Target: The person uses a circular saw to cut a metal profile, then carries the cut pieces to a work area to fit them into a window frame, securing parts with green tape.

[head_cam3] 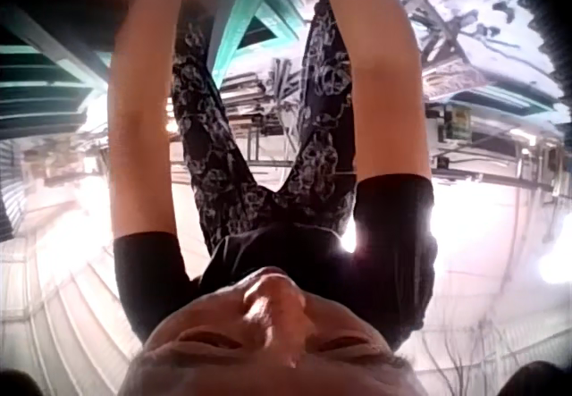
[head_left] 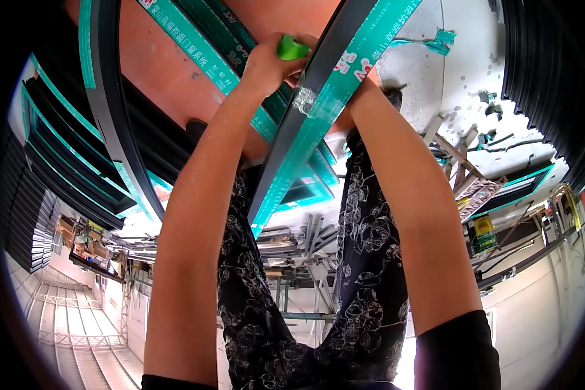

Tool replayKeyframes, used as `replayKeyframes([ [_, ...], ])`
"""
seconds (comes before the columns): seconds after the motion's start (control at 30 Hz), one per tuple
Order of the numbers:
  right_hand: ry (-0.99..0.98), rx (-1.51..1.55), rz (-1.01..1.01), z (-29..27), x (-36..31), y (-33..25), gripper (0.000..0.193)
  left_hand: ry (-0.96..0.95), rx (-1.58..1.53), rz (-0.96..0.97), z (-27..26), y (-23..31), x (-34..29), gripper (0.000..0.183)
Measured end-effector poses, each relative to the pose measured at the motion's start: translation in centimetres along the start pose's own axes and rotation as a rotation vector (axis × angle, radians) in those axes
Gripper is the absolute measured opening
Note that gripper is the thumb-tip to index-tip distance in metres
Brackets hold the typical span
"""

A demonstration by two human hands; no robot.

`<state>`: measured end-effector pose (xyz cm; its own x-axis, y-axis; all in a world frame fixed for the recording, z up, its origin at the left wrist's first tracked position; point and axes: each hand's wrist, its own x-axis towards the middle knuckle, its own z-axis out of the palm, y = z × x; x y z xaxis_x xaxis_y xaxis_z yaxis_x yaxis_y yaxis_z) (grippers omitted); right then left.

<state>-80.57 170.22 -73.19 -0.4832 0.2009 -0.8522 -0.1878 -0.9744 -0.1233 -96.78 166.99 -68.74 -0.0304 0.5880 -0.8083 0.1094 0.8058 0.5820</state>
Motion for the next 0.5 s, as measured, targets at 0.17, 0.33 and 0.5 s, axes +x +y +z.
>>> replayKeyframes([
  [0.17,0.331,-0.099,0.181,-3.7,-8.0,0.5,0.036,0.122,0.035,0.032,-1.1,4.0,-7.4,0.039],
  [0.33,0.127,0.007,0.508,3.3,-18.4,-0.1,0.057,0.253,0.551,0.273,3.2,5.2,-14.6,0.047],
  [0.5,0.093,0.364,0.184,4.9,-17.8,2.4,0.049,0.293,0.514,0.265,6.1,6.0,-14.7,0.059],
])
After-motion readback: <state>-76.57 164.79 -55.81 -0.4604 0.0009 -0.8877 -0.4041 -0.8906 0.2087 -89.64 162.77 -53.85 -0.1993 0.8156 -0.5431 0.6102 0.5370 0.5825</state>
